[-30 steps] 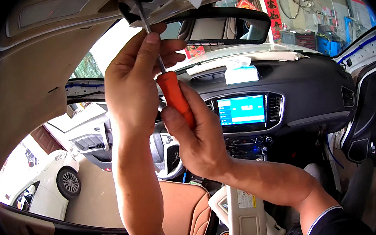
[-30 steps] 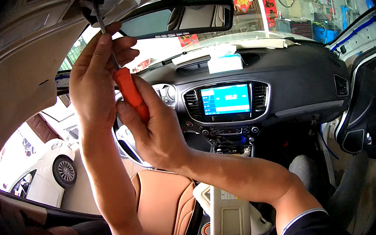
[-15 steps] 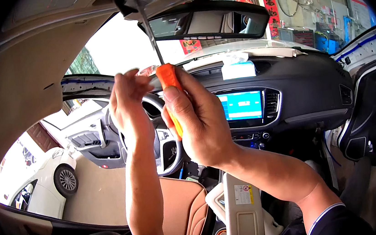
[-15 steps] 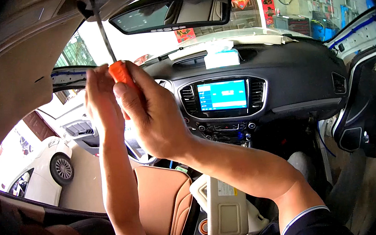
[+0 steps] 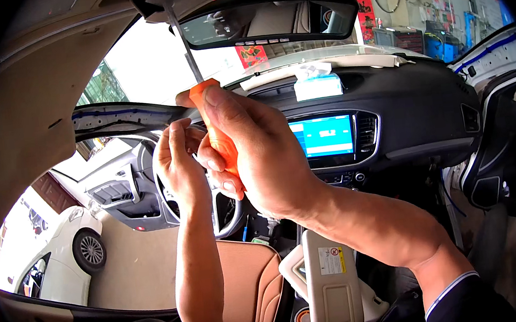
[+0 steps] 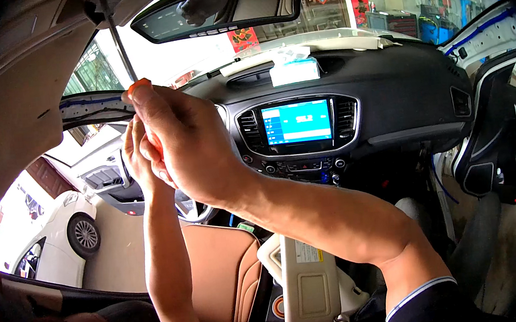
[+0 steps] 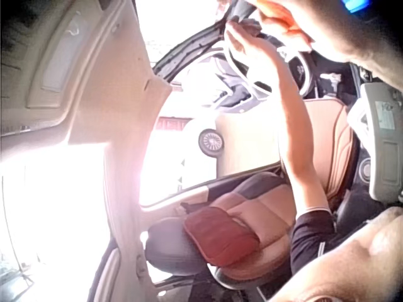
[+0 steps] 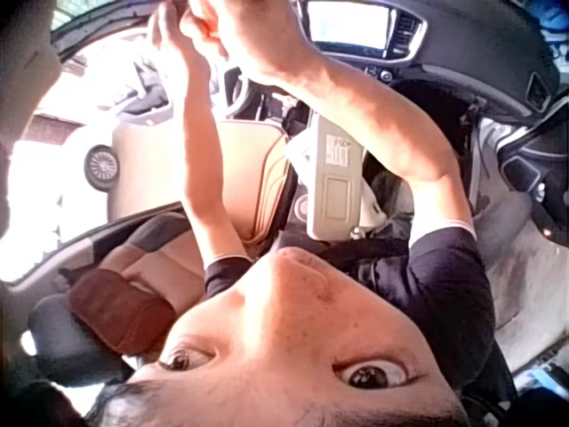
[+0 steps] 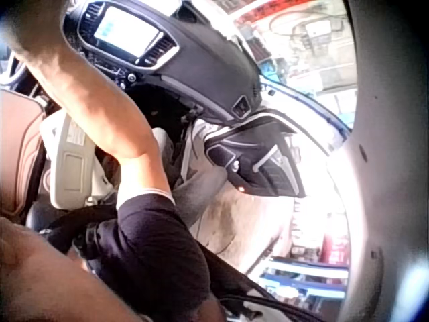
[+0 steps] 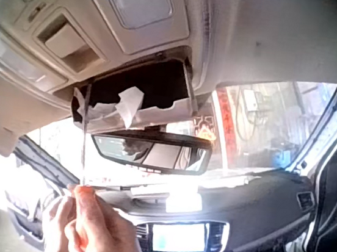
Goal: The person uses a screwdriver to pry and detach the sun visor and overhead console trim inside a car. They remove the sun visor, then proceed to detach the overhead console and A-pillar trim, exposing the interior roof structure.
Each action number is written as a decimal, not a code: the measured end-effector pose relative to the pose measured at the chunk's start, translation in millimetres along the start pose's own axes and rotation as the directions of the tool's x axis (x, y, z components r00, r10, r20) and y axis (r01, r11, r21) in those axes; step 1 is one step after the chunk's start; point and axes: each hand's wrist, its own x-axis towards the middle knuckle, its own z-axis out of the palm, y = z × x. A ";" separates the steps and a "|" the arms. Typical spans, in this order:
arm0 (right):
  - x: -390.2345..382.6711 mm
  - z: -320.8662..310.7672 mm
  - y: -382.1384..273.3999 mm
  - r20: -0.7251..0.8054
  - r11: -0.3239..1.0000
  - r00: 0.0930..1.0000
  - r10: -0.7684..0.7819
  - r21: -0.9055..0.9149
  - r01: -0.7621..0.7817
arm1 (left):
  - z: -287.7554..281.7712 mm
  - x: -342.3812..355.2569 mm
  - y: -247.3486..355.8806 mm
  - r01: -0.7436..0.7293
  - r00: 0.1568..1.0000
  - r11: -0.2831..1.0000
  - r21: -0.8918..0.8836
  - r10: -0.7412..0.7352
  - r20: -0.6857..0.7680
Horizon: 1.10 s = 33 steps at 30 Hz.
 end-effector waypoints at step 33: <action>16.0 3.0 -1.1 -0.022 0.961 0.972 -0.236 -0.152 0.230 | 6.5 -27.7 -2.6 -0.084 0.995 0.991 0.108 0.078 0.059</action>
